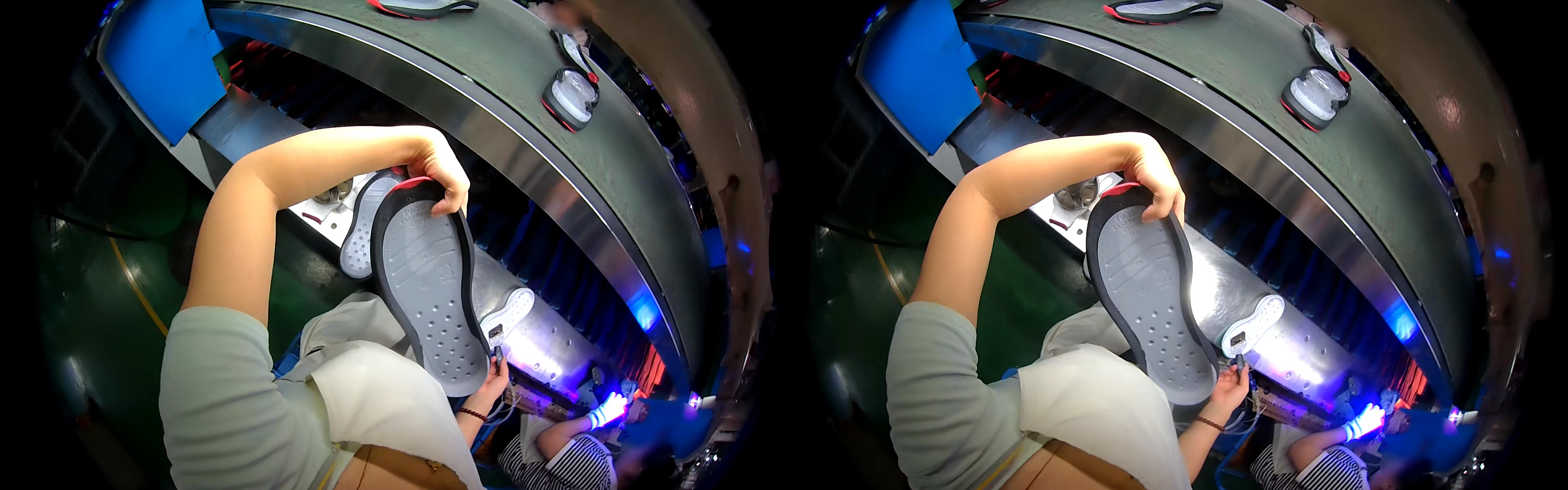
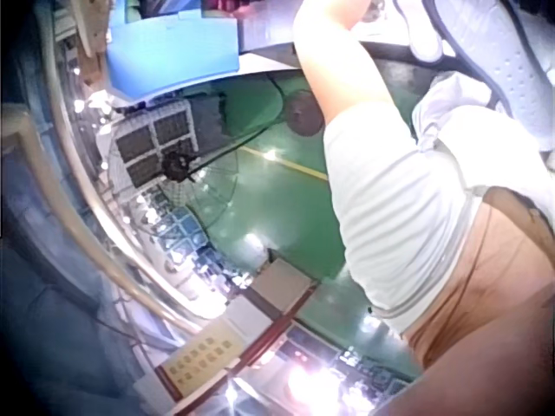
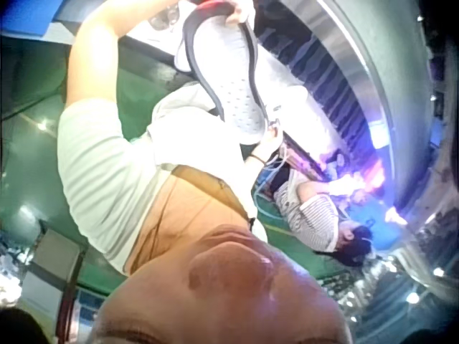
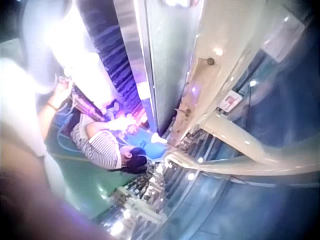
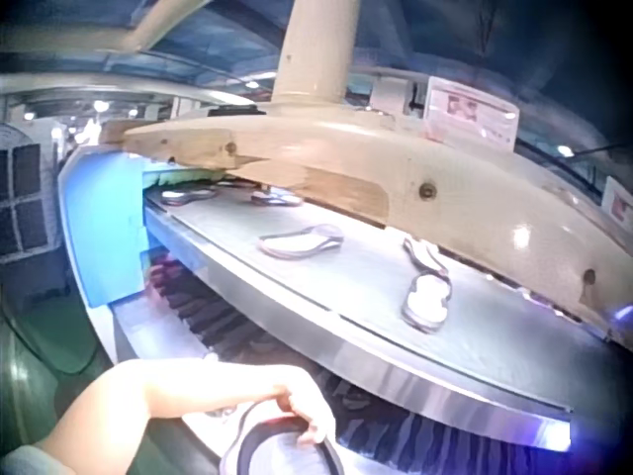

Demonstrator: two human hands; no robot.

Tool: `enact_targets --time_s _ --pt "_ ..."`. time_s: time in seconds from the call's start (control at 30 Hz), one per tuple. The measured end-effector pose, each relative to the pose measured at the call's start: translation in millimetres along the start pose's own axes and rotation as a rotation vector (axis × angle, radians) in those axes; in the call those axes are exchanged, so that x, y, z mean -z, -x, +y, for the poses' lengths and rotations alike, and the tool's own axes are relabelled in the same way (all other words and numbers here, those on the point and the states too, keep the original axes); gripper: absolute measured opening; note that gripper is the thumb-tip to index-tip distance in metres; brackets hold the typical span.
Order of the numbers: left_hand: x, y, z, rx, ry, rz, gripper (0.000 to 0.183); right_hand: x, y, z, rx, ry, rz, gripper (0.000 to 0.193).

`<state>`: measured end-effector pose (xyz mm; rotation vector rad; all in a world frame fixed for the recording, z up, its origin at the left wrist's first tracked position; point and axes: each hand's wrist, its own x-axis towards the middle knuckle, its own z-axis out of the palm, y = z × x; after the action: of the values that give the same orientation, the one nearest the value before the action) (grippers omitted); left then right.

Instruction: The person applies glue to the bottom of shoe soles using a brush. They repeatedly dip the brush into a container and spread the adhesive across the sole surface, then place the treated soles onto a conveyor belt.

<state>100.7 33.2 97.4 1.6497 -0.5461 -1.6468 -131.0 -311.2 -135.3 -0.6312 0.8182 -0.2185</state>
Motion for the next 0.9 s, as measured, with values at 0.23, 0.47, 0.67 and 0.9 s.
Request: enact_targets --time_s 0.23,0.47,0.67,0.9 --pt "3 -7 -2 -0.007 0.014 -0.074 0.039 -7 1 -1 -0.056 0.037 -0.022 0.013" --pt "1 -9 -2 0.003 0.055 -0.087 0.029 3 -10 1 -0.077 -0.004 -0.036 0.012" --pt "-1 -12 -5 0.034 0.055 -0.022 0.025 -12 5 0 -0.059 0.003 0.001 0.013" --pt "1 -19 -8 0.043 -0.02 -0.113 0.035 -8 4 2 -0.049 0.02 -0.011 0.013"
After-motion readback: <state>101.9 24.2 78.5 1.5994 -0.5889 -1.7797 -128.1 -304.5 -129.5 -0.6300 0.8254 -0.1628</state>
